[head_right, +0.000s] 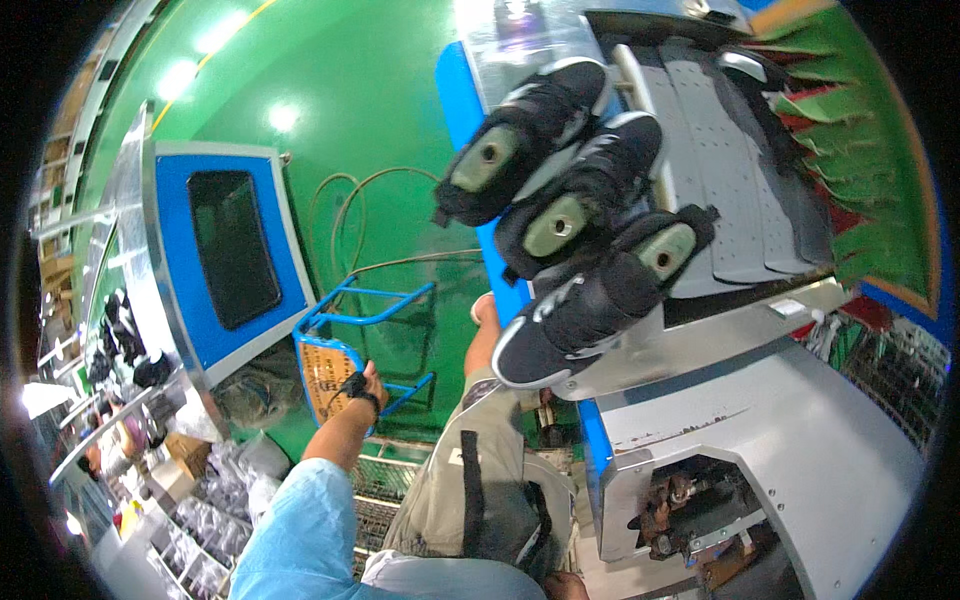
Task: Operate a shoe-lasting machine to shape the upper around a shoe last.
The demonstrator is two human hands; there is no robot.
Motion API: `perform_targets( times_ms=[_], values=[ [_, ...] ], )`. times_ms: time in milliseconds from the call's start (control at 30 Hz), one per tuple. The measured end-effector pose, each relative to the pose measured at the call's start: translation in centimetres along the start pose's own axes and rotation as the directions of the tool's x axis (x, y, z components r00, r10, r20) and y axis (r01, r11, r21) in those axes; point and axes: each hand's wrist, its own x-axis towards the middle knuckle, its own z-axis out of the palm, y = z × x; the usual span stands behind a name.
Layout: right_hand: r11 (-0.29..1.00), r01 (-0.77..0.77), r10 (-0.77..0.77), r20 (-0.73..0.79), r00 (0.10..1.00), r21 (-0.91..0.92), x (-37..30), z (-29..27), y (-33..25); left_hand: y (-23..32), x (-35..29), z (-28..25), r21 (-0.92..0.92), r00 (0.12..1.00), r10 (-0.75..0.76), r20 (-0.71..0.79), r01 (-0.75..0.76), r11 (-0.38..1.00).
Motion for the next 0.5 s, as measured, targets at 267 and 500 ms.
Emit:
perform_targets(
  times_ms=[267, 500],
  values=[
    [0.991, -0.134, 0.132, -0.056, 0.990, -0.020, -2.7, -2.8, -16.1, 20.5, -4.4, 1.3, -0.264, 0.990, 0.124, 0.066, -0.103, 0.959],
    [0.997, -0.070, 0.072, -0.073, 0.995, 0.031, -1.9, -1.9, -20.1, 28.4, -0.4, -4.2, 0.459, 0.496, 0.825, 0.270, -0.820, 0.343]
  ],
)
